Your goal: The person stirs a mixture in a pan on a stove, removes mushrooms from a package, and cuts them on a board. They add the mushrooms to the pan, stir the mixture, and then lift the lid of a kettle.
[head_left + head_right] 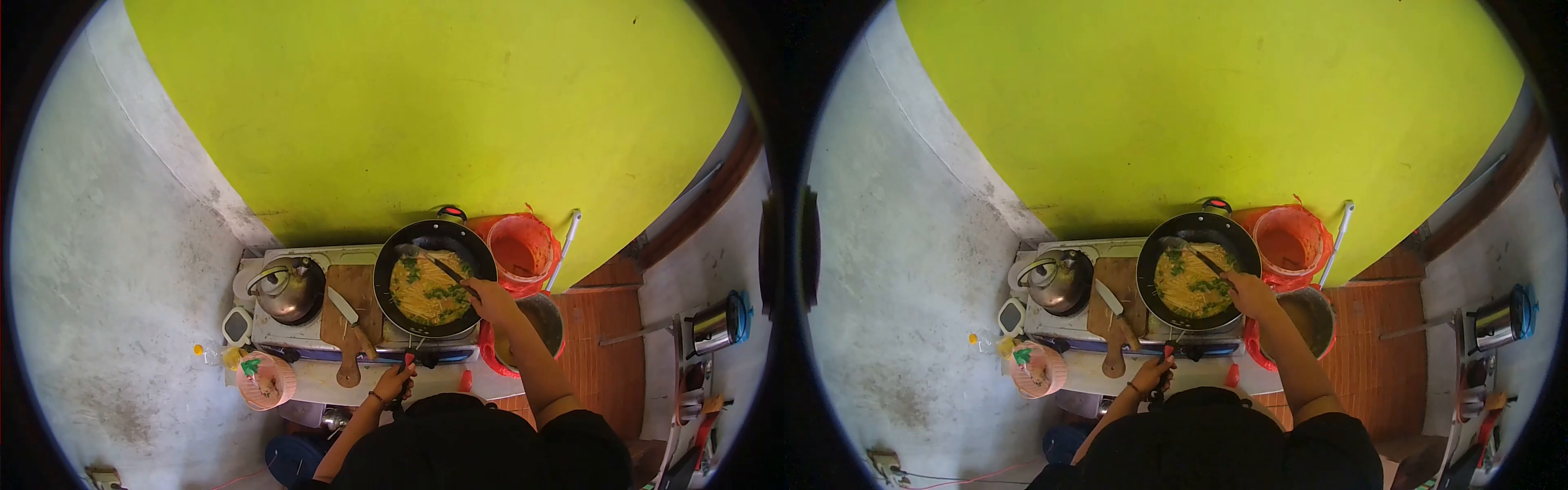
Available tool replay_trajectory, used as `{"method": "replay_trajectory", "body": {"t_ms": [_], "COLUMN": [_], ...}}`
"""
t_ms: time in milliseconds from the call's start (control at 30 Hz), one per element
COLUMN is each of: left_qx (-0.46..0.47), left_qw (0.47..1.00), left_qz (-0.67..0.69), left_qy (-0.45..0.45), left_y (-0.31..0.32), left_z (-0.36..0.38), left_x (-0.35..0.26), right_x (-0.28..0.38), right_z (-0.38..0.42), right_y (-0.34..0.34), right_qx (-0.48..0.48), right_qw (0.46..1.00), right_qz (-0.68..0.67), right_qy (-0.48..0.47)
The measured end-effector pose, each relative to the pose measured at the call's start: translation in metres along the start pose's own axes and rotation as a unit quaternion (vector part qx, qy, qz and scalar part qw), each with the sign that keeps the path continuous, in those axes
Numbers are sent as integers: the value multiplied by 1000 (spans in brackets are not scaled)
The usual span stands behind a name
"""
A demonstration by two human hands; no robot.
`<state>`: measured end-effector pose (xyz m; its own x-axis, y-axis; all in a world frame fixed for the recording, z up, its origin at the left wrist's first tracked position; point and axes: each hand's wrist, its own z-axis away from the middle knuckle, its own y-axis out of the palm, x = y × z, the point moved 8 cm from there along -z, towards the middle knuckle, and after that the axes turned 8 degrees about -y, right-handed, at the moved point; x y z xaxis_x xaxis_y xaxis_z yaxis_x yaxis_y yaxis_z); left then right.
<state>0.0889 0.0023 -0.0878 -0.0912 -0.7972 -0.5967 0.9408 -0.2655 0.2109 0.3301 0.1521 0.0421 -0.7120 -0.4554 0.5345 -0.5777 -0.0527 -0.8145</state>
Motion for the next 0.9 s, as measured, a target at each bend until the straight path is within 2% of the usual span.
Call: {"method": "replay_trajectory", "body": {"t_ms": [100, 200, 300, 400, 500, 600, 700, 900], "left_qx": [21, 10, 31, 40, 36, 47, -16, -37], "left_qw": [1000, 1000, 998, 994, 992, 995, 999, 998], "left_qz": [15, 23, 45, 97, 112, 90, 48, 57], "left_qy": [0, -14, -43, -20, -42, -18, 15, 10], "left_y": [-3, -2, -5, -4, 2, 1, -2, 0], "left_z": [-11, -5, -12, -17, -10, -16, -16, -14], "left_x": [8, 4, 10, 5, -6, -6, -5, -5], "right_x": [25, 40, 41, 31, 28, 39, 43, 46], "right_z": [8, 21, 30, 31, 29, 33, 46, 72], "right_y": [-7, -8, -17, -10, 13, 30, 39, 13], "right_qx": [8, 79, 91, 15, -67, -85, -35, 56], "right_qw": [999, 995, 995, 999, 996, 993, 993, 994], "right_qz": [39, 67, 34, -27, -43, -67, -98, -84], "right_qy": [-29, -8, 15, 42, 36, 38, 58, 35]}}
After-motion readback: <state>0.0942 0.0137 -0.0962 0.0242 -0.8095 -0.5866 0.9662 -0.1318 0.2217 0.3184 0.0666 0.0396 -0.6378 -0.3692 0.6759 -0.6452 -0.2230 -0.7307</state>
